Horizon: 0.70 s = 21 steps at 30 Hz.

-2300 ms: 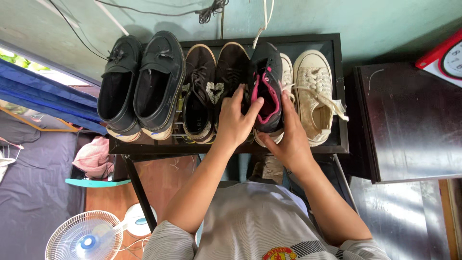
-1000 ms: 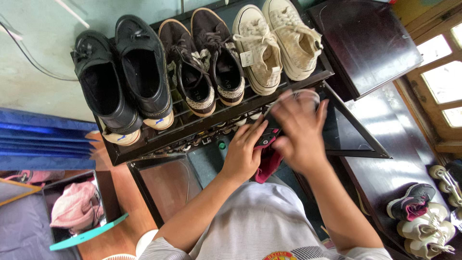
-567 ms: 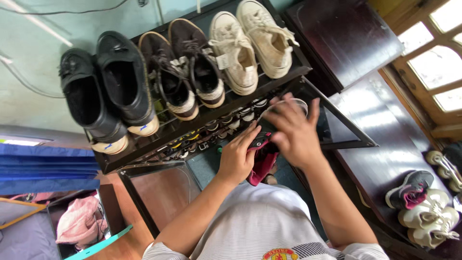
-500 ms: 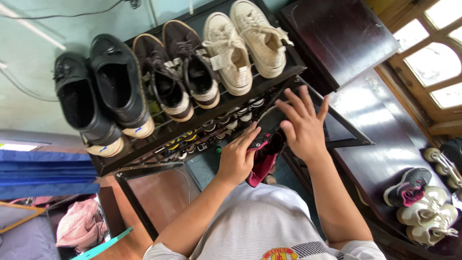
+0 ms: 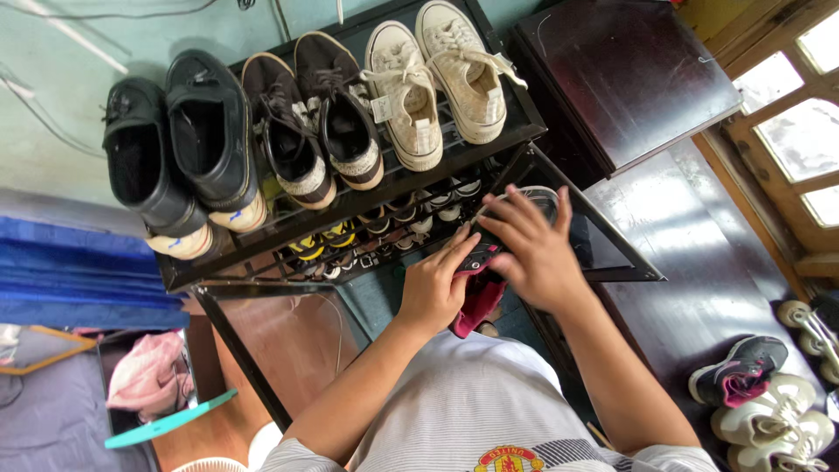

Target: The person takes pairs of shoes off a multi-tier shoe rack one at a time, holds and turns each shoe, and places the pairs on a nearby wooden table and floor. They then arrange the pairs in a row on the table and reposition pairs back onto the rack shelves.

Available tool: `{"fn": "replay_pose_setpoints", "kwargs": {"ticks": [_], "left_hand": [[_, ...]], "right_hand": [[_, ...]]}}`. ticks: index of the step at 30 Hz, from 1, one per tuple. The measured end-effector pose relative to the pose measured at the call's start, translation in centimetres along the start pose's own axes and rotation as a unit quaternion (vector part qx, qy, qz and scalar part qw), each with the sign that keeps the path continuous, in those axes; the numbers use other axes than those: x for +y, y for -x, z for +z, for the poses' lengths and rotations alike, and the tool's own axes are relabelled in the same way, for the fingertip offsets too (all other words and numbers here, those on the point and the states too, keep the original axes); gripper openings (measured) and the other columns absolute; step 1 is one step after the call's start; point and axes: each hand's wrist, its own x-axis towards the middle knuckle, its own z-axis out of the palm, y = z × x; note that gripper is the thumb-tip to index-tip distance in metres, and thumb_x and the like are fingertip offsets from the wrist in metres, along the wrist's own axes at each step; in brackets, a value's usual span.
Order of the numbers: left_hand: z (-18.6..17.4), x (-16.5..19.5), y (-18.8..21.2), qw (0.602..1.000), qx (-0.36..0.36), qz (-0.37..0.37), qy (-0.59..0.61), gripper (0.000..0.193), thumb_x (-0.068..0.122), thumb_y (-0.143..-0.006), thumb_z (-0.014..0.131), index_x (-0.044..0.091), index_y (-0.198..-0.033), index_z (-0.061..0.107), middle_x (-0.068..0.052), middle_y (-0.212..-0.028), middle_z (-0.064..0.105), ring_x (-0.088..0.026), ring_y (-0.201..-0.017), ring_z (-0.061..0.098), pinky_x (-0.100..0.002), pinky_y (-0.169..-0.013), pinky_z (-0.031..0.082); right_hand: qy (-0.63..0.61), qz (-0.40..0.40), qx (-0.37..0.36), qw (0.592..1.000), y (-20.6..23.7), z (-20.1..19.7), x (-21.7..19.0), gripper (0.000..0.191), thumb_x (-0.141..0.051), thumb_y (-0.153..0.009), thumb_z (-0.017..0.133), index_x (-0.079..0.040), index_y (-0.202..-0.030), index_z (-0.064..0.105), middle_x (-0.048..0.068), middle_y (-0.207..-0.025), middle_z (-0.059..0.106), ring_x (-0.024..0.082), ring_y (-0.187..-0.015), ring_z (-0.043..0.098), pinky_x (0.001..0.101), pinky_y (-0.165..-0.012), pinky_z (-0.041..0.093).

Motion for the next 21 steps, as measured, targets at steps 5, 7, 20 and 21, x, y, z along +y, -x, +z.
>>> {"fn": "replay_pose_setpoints", "kwargs": {"ticks": [5, 7, 20, 21], "left_hand": [[1.2, 0.6, 0.6, 1.0, 0.01, -0.012, -0.008, 0.054, -0.001, -0.084, 0.06, 0.007, -0.138, 0.06, -0.015, -0.147, 0.06, -0.033, -0.125, 0.065, -0.042, -0.098, 0.057], [1.8, 0.8, 0.7, 1.0, 0.019, -0.021, -0.01, 0.054, -0.001, -0.084, 0.061, 0.007, -0.138, 0.061, -0.015, -0.147, 0.06, -0.033, -0.125, 0.065, -0.042, -0.098, 0.056], [7.7, 2.8, 3.8, 0.973, 0.168, -0.146, 0.055, 0.052, -0.008, -0.097, 0.054, 0.001, -0.148, 0.051, -0.02, -0.161, 0.045, -0.034, -0.151, 0.042, -0.039, -0.123, 0.039], [8.1, 3.0, 4.1, 0.971, 0.181, -0.145, 0.047, 0.052, -0.008, -0.099, 0.053, 0.0, -0.15, 0.049, -0.02, -0.163, 0.042, -0.035, -0.154, 0.037, -0.039, -0.125, 0.036]], "right_hand": [[-0.024, 0.059, 0.022, 0.998, 0.4, -0.2, 1.5, 0.055, -0.053, -0.102, 0.041, -0.016, -0.135, 0.065, 0.005, -0.151, 0.056, 0.033, -0.152, 0.038, 0.066, -0.124, -0.001], [-0.045, 0.019, 0.003, 0.999, 0.6, -0.1, 1.9, 0.054, -0.051, -0.097, 0.048, -0.016, -0.134, 0.065, 0.006, -0.15, 0.056, 0.033, -0.152, 0.037, 0.0661, -0.124, -0.001], [-0.18, 0.052, -0.051, 0.981, 5.0, 1.9, 2.5, 0.077, -0.035, -0.096, 0.062, -0.002, -0.16, 0.033, 0.021, -0.17, 0.024, 0.042, -0.16, 0.013, 0.0574, -0.127, 0.007], [-0.19, 0.086, -0.044, 0.977, 5.4, 1.9, 2.5, 0.078, -0.029, -0.097, 0.064, -0.001, -0.161, 0.029, 0.022, -0.171, 0.021, 0.042, -0.161, 0.012, 0.0551, -0.127, 0.009]]}}
